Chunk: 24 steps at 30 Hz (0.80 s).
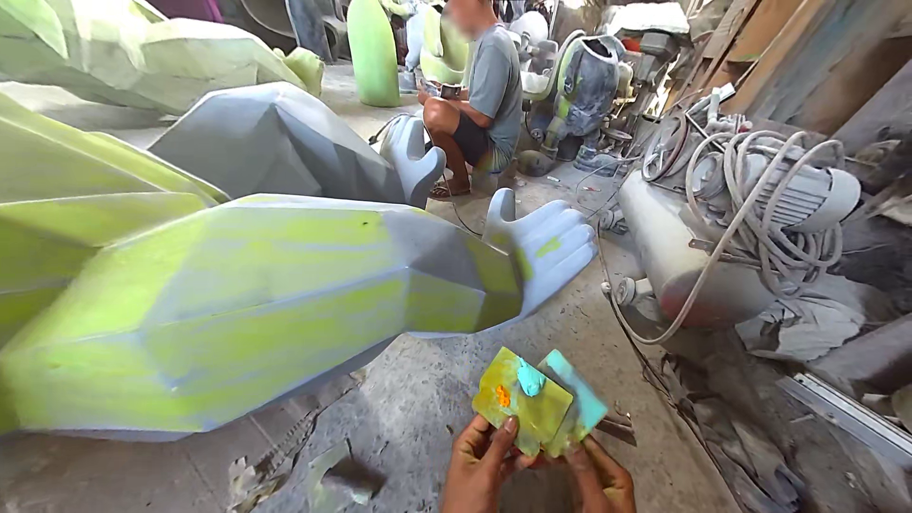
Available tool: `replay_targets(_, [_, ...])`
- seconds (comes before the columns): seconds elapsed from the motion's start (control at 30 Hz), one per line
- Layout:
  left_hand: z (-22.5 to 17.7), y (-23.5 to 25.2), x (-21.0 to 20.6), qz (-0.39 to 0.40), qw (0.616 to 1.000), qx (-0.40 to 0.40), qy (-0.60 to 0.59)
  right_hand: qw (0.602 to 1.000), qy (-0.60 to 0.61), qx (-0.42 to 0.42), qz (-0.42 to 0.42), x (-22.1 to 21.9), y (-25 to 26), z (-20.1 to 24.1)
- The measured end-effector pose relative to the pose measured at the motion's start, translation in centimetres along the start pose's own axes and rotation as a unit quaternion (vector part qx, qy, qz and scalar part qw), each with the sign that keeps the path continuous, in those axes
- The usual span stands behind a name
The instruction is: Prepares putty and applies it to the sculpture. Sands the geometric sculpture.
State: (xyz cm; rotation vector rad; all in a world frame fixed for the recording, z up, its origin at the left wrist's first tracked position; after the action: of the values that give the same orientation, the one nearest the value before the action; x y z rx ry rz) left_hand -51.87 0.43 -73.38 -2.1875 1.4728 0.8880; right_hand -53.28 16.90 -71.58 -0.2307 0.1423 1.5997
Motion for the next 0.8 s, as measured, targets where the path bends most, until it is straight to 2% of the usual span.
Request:
replay_targets(0.1, [-0.1, 0.2, 0.4, 0.000, 0.999, -0.019, 0.028, 0.989, -0.006, 0.042, -0.138, 1.9, 0.5, 1.5])
replay_targets(0.17, [-0.3, 0.4, 0.8, -0.020, 0.999, -0.027, 0.008, 0.983, -0.022, 0.036, -0.179, 3.5, 1.2, 3.2])
replay_targets(0.2, [-0.4, 0.4, 0.9, -0.029, 0.999, -0.030, -0.003, 0.984, -0.027, 0.025, -0.172, 4.2, 1.5, 3.7])
replay_targets(0.27, [-0.8, 0.4, 0.9, -0.022, 0.998, -0.051, 0.002, 0.992, -0.064, 0.022, -0.103, 4.9, 1.9, 3.6])
replay_targets(0.33, [-1.2, 0.2, 0.4, 0.032, 0.994, -0.095, 0.052, 0.983, -0.167, 0.062, -0.048, 4.7, 2.1, 2.9])
replay_targets(0.43, [-1.8, 0.2, -0.1, 0.171, 0.958, -0.159, 0.166, 0.960, -0.264, 0.092, -0.025, 4.2, 3.3, 3.4])
replay_targets(0.57, [-2.4, 0.7, -0.4, 0.349, 0.879, -0.145, 0.290, 0.942, -0.310, 0.130, -0.007, 3.6, 4.4, 5.4])
replay_targets(0.63, [-2.7, 0.6, -0.6, 0.406, 0.842, -0.128, 0.332, 0.926, -0.336, 0.175, 0.003, 2.9, 4.4, 6.2])
replay_targets(0.67, [-2.5, 0.5, -0.5, 0.418, 0.835, -0.117, 0.340, 0.912, -0.351, 0.214, 0.010, 2.5, 4.1, 6.7])
replay_targets(0.7, [-2.2, 0.4, -0.4, 0.406, 0.842, -0.105, 0.338, 0.891, -0.367, 0.266, 0.021, 2.2, 3.7, 7.2])
replay_targets(0.73, [-2.0, 0.4, -0.3, 0.370, 0.868, -0.093, 0.318, 0.862, -0.388, 0.323, 0.039, 2.0, 3.2, 7.8])
replay_targets(0.8, [-2.0, 0.3, -0.3, 0.234, 0.955, -0.046, 0.176, 0.790, -0.437, 0.420, 0.096, 2.1, 2.8, 8.2])
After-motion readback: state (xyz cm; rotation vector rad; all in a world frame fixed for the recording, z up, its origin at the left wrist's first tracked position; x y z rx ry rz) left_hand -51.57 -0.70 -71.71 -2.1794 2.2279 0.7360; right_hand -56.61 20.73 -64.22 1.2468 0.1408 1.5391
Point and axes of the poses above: each hand's wrist, its own y-axis towards the middle knuckle, its own x-axis out of the back of the hand, z = x × y, the point moved 4 cm from there along y, towards the middle knuckle, and after that the axes turned 13 degrees about -x, right-handed, at the moved point
